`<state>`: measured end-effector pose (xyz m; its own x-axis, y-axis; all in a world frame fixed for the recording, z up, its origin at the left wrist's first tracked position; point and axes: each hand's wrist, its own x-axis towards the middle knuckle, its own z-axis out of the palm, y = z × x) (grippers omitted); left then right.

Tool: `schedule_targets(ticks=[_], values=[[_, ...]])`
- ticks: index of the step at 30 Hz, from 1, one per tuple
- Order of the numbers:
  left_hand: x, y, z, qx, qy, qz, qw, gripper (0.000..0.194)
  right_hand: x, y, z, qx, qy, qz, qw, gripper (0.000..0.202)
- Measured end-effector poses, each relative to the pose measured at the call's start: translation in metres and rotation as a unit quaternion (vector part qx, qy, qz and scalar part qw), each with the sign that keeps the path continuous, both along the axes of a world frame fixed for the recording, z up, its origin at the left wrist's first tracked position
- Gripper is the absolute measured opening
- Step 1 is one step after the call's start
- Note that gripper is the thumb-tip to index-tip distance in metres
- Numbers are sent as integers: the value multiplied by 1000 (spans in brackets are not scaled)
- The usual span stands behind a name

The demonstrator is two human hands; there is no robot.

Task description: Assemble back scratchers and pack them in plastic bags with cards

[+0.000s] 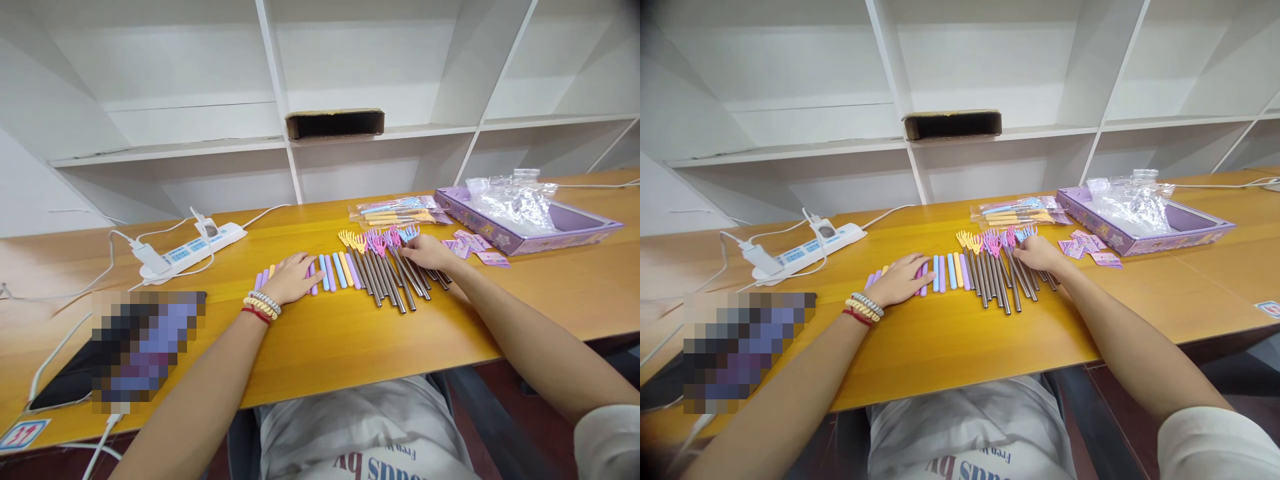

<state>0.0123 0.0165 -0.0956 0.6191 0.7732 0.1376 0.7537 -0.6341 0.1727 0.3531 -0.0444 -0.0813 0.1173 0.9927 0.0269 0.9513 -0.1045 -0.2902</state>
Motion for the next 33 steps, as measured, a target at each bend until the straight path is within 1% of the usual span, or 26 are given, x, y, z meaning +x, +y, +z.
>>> schedule_targets(ticks=[3,7,13,16,20,24,28,31,33], values=[[0,0,0,1,1,1,1000,63,1,0,0,12,-2,-10,1000,34],[0,0,0,-1,3,1,1000,65,0,-1,3,45,21,-37,998,28],[2,-3,4,-3,11,2,1000,65,-3,-4,6,106,64,-28,992,27],[3,-6,6,-2,8,5,1000,65,-3,-5,6,133,121,-27,983,26],[3,-7,8,1,-5,11,1000,66,-2,-6,8,141,240,-20,960,23],[1,-3,10,14,-43,11,999,62,-2,-7,7,109,297,41,948,29],[-5,3,15,32,-101,31,994,52,-7,-8,4,89,371,85,921,40],[-12,6,19,26,-126,39,991,54,-16,-11,12,87,428,102,894,43],[-18,7,20,5,-110,21,994,66,-27,-15,24,70,460,120,877,42]])
